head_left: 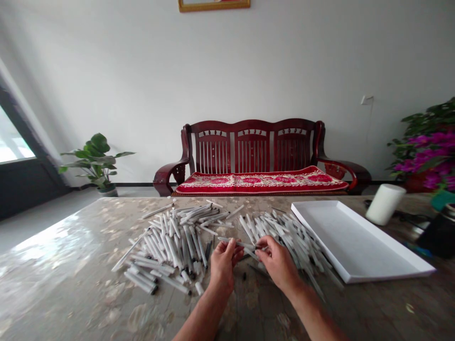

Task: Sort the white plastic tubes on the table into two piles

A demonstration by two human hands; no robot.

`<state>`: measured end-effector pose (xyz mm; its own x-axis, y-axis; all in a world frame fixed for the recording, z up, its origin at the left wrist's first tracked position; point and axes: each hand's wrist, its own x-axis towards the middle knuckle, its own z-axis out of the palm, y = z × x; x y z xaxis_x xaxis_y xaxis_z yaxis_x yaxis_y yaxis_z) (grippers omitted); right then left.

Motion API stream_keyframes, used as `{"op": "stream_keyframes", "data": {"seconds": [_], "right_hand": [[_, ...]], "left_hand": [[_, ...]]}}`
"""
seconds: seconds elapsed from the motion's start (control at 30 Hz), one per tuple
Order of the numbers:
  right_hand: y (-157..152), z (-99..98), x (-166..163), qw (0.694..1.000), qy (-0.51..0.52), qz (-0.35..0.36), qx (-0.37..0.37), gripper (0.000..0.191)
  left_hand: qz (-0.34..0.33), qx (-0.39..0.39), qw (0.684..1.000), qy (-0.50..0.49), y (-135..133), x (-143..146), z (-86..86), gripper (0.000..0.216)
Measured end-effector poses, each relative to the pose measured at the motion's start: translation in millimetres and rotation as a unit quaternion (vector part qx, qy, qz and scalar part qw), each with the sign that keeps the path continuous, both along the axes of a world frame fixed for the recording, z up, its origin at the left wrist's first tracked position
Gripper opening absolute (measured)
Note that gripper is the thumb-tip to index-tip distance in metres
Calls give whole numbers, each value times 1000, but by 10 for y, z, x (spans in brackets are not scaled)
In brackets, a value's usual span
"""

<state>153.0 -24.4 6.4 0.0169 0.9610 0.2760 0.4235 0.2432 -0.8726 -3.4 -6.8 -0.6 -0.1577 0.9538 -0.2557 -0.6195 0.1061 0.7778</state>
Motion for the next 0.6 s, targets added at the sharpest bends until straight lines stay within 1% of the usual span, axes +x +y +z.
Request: {"op": "stream_keyframes", "data": {"seconds": [0.1,0.17,0.2,0.33,0.37,0.47,0.53,0.6], "right_hand": [[6,-18,6,999,23,15,-46,24],[9,-23,8,998,12,19,-53,32],[10,-22,8,999,4,15,-47,33],[9,-2,1,1000,-14,1,11,14],[8,1,1,1000,-8,-3,18,13],[7,-6,5,1000,18,0,-14,21],[9,-18,10,999,12,7,-44,32],[13,-23,12,999,-6,2,-44,35]], "left_hand": [[-4,2,1000,-4,-6,7,16,34],[-8,4,1000,-5,-13,18,15,36],[-8,6,1000,-7,-15,22,11,36],[-6,9,1000,-7,-12,19,-13,38],[-7,10,1000,-5,-10,16,-20,37],[-13,12,1000,-3,-3,16,-41,38],[-11,14,1000,-8,-2,25,-51,39],[-6,16,1000,-12,-1,37,-55,41]]}}
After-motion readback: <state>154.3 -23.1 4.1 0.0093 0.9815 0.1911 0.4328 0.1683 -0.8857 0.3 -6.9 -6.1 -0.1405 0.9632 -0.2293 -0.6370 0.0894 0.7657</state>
